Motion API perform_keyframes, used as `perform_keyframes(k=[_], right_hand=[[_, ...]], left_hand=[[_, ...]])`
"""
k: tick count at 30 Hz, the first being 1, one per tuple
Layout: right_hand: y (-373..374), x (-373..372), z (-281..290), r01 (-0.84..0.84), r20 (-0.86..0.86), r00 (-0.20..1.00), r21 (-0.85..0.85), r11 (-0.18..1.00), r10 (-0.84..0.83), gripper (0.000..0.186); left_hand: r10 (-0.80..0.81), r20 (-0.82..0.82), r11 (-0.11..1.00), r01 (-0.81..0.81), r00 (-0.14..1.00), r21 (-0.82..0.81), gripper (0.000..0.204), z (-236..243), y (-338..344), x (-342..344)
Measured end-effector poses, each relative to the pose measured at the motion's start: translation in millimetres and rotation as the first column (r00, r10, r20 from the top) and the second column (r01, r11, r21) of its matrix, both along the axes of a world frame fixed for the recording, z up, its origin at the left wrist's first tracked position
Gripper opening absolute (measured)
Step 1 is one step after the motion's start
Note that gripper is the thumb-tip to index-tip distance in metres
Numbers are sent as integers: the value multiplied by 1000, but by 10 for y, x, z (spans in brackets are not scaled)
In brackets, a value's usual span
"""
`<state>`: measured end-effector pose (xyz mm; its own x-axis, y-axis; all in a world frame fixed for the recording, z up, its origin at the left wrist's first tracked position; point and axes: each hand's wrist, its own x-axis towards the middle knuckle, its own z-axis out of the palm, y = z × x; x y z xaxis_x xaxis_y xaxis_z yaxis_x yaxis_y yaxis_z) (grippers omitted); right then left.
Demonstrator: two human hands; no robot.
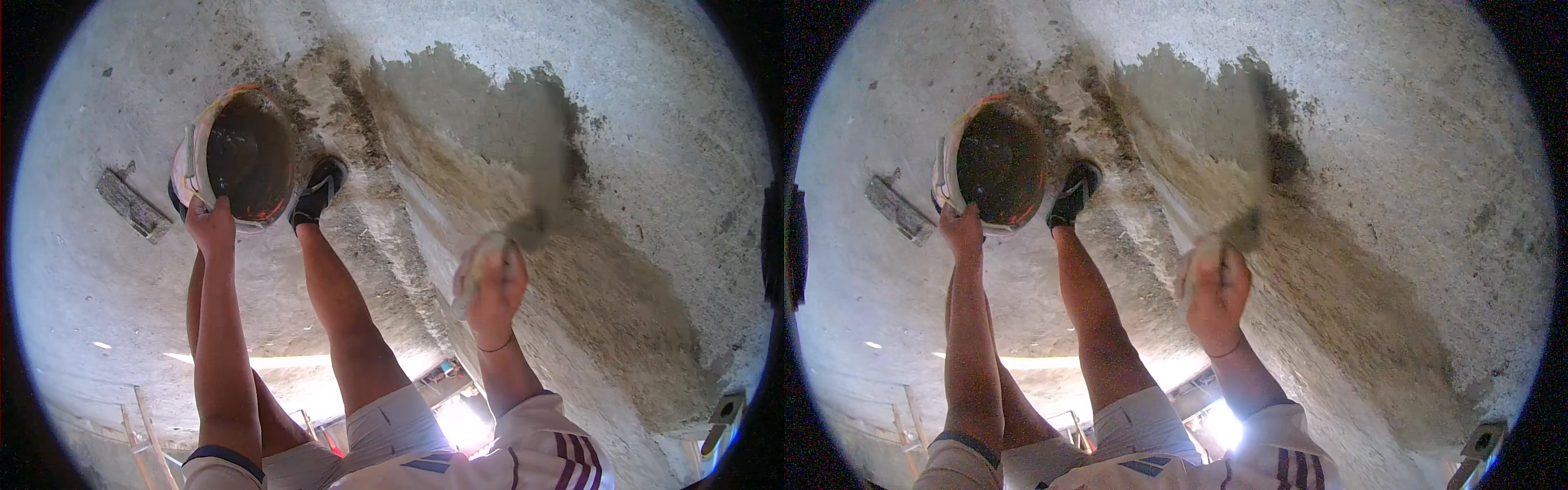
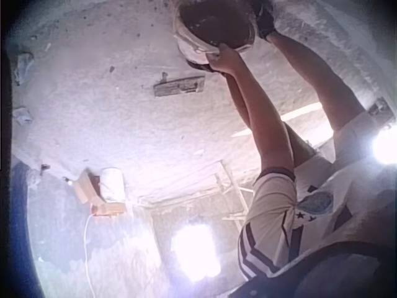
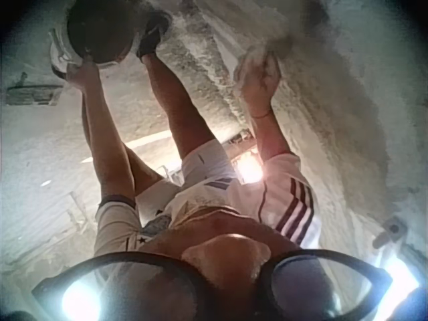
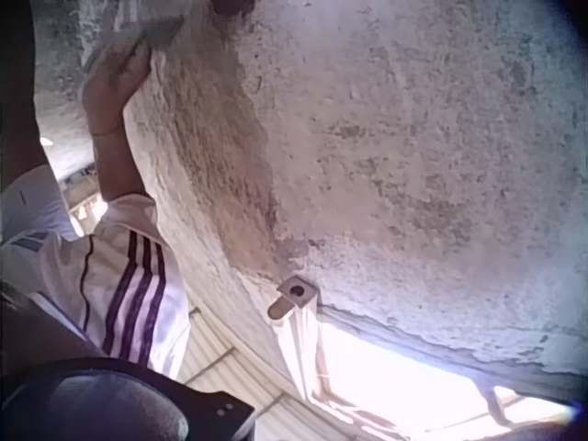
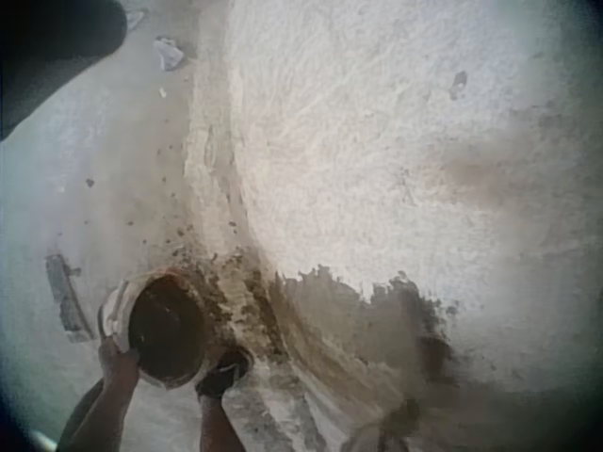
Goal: The person scoops cement from a bucket using a trowel and applies and smooths it onto a wall.
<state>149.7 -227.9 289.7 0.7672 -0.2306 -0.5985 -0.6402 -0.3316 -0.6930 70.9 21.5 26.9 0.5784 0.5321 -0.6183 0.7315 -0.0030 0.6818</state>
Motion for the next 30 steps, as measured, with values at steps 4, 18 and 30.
perform_keyframes(k=[4, 18, 30], right_hand=[[67, -26, 87, 1, 383, 924, -27, 1000, 9, 27], [-196, -136, -491, -147, -77, 988, -267, 952, 131, 20], [10, -138, -368, -77, -164, 985, -126, 989, 56, 19]], left_hand=[[-50, -12, 998, 50, 999, 31, 22, -12, 38, 12], [-34, 8, 999, 34, 999, 16, 22, -45, 0, 7], [27, 42, 998, -24, 999, -52, 22, -49, -46, -137]])
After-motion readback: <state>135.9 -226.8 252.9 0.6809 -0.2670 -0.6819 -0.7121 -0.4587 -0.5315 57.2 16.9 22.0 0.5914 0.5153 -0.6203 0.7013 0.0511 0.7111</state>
